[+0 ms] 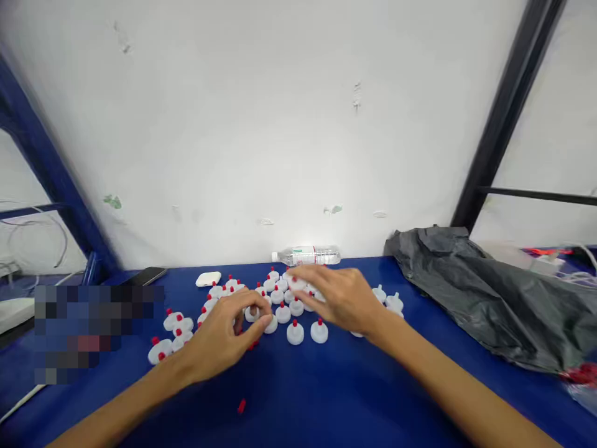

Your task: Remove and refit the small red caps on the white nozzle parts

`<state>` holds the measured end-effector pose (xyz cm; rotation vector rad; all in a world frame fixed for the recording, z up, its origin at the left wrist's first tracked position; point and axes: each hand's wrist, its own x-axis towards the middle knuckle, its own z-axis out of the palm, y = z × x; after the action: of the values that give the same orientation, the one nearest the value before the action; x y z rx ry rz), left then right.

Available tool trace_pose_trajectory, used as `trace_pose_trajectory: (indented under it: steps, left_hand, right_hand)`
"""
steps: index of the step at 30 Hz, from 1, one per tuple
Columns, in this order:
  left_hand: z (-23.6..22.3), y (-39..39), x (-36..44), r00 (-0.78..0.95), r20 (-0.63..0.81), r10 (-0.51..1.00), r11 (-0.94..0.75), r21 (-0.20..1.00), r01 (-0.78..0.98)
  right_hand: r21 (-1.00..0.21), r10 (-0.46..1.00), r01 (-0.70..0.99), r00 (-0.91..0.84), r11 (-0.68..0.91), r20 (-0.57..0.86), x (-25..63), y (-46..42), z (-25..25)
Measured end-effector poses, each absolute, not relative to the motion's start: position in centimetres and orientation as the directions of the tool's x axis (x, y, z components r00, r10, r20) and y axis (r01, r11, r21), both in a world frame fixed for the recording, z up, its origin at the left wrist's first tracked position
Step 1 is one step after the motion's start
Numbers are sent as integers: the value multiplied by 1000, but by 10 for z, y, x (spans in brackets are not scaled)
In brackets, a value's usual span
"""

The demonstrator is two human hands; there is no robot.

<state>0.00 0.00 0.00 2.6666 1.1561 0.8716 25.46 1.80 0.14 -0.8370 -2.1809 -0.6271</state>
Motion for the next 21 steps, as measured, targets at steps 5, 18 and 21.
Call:
trace_pose_trajectory:
  steps: [5, 18, 21]
  left_hand:
    - [-4, 2, -9, 671, 341, 659, -720, 28, 693]
    - [-3, 0, -10, 723, 156, 673, -706, -157, 691]
    - [-4, 0, -9, 728, 153, 669, -715, -135, 686]
  right_hand:
    - [-1, 716, 953, -226, 302, 661, 295, 50, 11]
    - [-142, 948, 974, -130, 177, 289, 327, 79, -10]
    - [-129, 952, 987, -57, 100, 299, 331, 75, 2]
